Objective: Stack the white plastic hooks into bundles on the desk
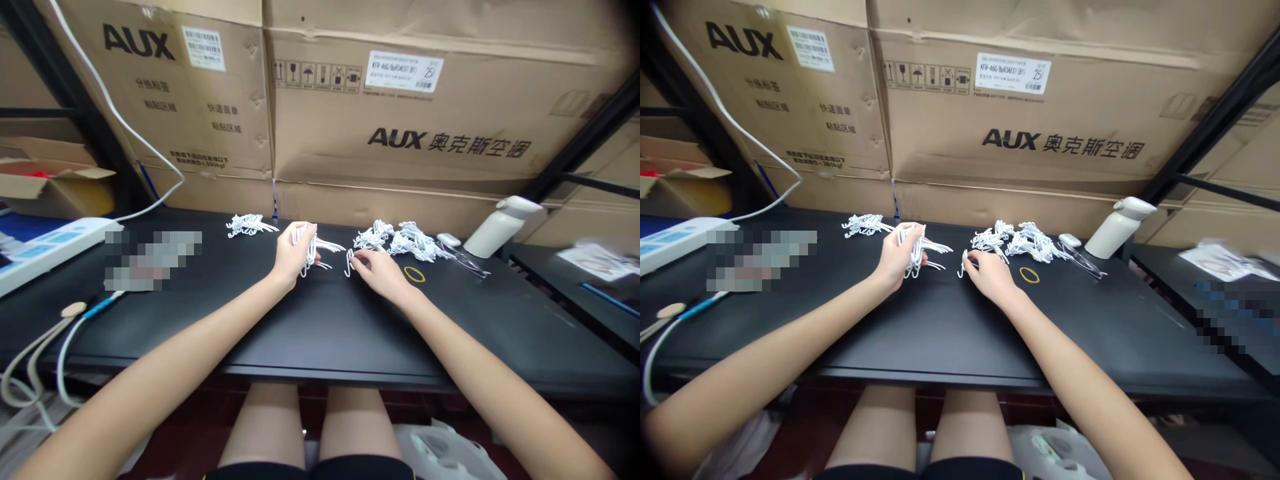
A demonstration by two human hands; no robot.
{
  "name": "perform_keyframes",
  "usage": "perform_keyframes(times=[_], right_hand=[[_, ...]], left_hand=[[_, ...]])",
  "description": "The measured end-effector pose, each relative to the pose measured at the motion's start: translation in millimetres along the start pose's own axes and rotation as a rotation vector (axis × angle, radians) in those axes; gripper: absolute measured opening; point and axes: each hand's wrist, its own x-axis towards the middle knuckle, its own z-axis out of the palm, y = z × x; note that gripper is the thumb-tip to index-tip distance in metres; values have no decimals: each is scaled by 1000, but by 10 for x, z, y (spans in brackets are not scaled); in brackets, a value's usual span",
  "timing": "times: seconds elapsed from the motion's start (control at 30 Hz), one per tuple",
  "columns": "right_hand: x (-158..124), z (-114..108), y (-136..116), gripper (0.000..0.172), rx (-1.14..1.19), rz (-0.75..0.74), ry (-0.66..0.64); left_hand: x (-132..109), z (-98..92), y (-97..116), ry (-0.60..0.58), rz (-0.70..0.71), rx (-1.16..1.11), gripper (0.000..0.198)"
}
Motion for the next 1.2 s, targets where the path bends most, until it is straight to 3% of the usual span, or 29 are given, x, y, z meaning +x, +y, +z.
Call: perform_keyframes(times=[0.23, 0.43, 0.53, 0.83, 0.9, 1.07, 1.2], right_hand=[[15, 20, 10, 19, 129, 16, -23], [26, 21, 18, 34, 361, 113, -62], [31, -43, 23, 34, 397, 151, -80], [28, -142, 94, 10, 97, 73, -138], [20, -110, 56, 11, 110, 57, -98], [-9, -71, -59, 7, 307, 43, 222], [-37, -84, -113, 7, 489, 37, 271]], left_hand=[[-5, 3, -2, 0, 2, 13, 25], [-6, 5, -12, -10, 20, 23, 26], [-8, 6, -14, -23, 33, 22, 26], [-29, 19, -30, -78, 59, 35, 28], [-32, 22, -28, -89, 73, 42, 28], [-61, 12, -17, -147, 112, 100, 29], [-144, 18, -10, -227, 184, 272, 28]])
